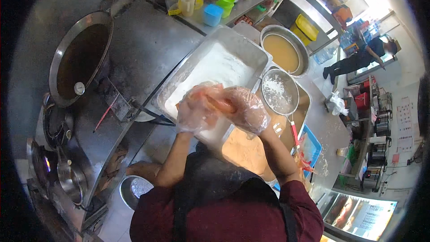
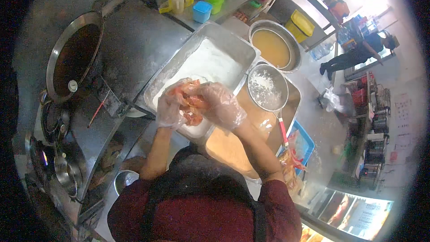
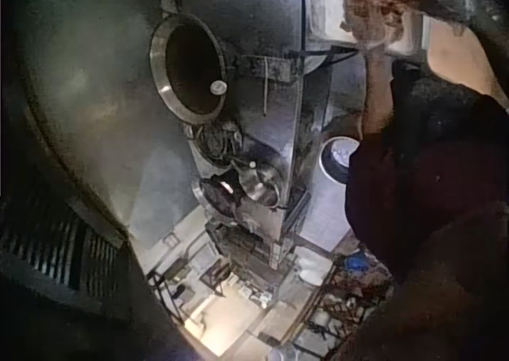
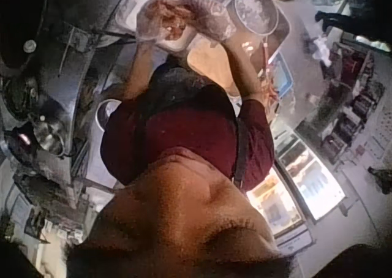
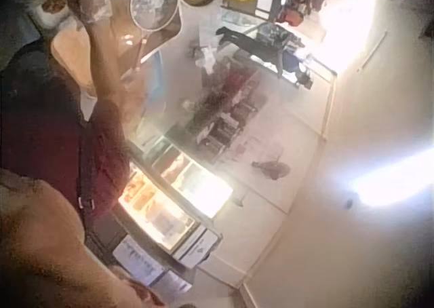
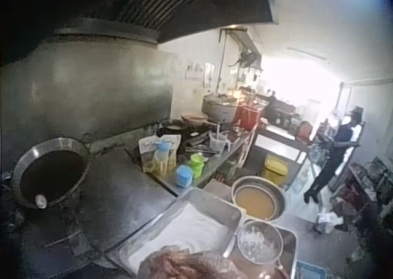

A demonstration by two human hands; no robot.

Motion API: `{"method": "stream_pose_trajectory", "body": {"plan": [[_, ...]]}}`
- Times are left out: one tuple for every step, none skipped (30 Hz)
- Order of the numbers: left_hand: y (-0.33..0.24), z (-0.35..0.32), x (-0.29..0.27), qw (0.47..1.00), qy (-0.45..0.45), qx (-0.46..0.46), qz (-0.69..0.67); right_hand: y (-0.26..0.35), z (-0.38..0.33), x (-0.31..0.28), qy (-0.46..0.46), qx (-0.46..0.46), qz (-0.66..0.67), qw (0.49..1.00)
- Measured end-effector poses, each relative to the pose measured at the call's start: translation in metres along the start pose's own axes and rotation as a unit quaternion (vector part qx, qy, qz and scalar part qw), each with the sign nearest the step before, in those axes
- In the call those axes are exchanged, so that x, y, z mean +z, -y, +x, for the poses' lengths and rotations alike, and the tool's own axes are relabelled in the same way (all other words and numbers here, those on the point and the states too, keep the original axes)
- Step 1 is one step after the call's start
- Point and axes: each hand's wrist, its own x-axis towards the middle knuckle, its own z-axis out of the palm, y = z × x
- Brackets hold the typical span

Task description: The person prepares pieces of raw chicken by hand, dipping them individually into a tray of flour and then placing them into a separate container.

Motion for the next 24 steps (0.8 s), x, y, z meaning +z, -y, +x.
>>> {"method": "stream_pose_trajectory", "body": {"plan": [[0.001,0.000,0.000,0.999,0.002,0.008,0.047,-0.003,-0.002,-0.001,-0.008,-0.084,-0.116,0.990],[0.002,0.002,0.001,0.997,-0.021,-0.058,-0.053,0.001,-0.002,-0.002,-0.007,-0.086,-0.116,0.990],[0.002,0.003,0.002,0.980,-0.044,-0.124,-0.152,0.009,-0.004,-0.003,0.002,-0.044,-0.125,0.991],[0.000,0.003,0.002,0.980,-0.046,-0.123,-0.152,0.014,-0.004,-0.003,0.012,-0.002,-0.133,0.991],[-0.004,0.003,0.004,0.986,-0.055,-0.120,-0.101,0.009,-0.006,-0.003,0.011,-0.003,-0.134,0.991],[-0.006,0.003,0.006,0.990,-0.063,-0.118,-0.050,-0.004,-0.008,-0.001,0.023,0.034,-0.165,0.985],[-0.009,0.002,0.009,0.990,-0.062,-0.119,-0.051,-0.012,-0.010,-0.001,0.034,0.071,-0.196,0.977],[-0.014,0.002,0.011,0.989,-0.079,-0.103,-0.074,-0.011,-0.009,-0.001,0.036,0.069,-0.196,0.978],[-0.017,0.001,0.011,0.987,-0.096,-0.087,-0.097,-0.009,-0.009,-0.001,0.036,0.051,-0.190,0.980],[-0.004,-0.001,0.009,0.987,-0.099,-0.086,-0.097,-0.008,-0.008,-0.001,0.036,0.034,-0.184,0.982],[0.021,-0.003,0.003,0.987,-0.095,-0.097,-0.081,-0.010,-0.008,0.001,0.039,0.030,-0.184,0.982],[0.025,-0.002,0.001,0.988,-0.092,-0.102,-0.075,-0.015,-0.009,0.000,0.044,0.001,-0.156,0.987],[0.028,-0.001,-0.002,0.988,-0.089,-0.107,-0.068,-0.017,-0.009,-0.002,0.050,-0.027,-0.128,0.990],[0.020,0.001,-0.003,0.978,-0.057,-0.120,-0.162,-0.020,-0.009,-0.006,0.049,-0.026,-0.128,0.990],[0.011,0.002,-0.006,0.958,-0.027,-0.132,-0.255,-0.019,-0.008,-0.010,0.055,-0.040,-0.097,0.993],[0.005,0.002,-0.009,0.957,-0.028,-0.133,-0.255,-0.018,-0.008,-0.013,0.062,-0.054,-0.066,0.994],[-0.001,0.003,-0.013,0.948,-0.021,-0.155,-0.276,-0.019,-0.007,-0.015,0.063,-0.056,-0.066,0.994],[-0.007,0.003,-0.016,0.938,-0.013,-0.177,-0.296,-0.021,-0.007,-0.016,0.076,-0.034,-0.060,0.995],[-0.014,0.002,-0.017,0.939,-0.015,-0.176,-0.296,-0.023,-0.006,-0.016,0.089,-0.012,-0.053,0.995],[-0.020,0.000,-0.017,0.943,-0.017,-0.156,-0.293,-0.025,-0.006,-0.015,0.090,-0.014,-0.053,0.994],[-0.025,-0.002,-0.016,0.947,-0.019,-0.135,-0.289,-0.028,-0.005,-0.014,0.076,-0.036,-0.037,0.996],[-0.032,-0.004,-0.013,0.948,-0.020,-0.134,-0.288,-0.030,-0.005,-0.013,0.061,-0.057,-0.021,0.996],[-0.038,-0.005,-0.007,0.977,-0.051,-0.091,-0.187,-0.023,-0.008,-0.008,0.060,-0.057,-0.023,0.996],[-0.034,-0.007,-0.002,0.986,-0.068,-0.069,-0.134,-0.011,-0.012,0.006,-0.002,-0.066,-0.114,0.991]]}}
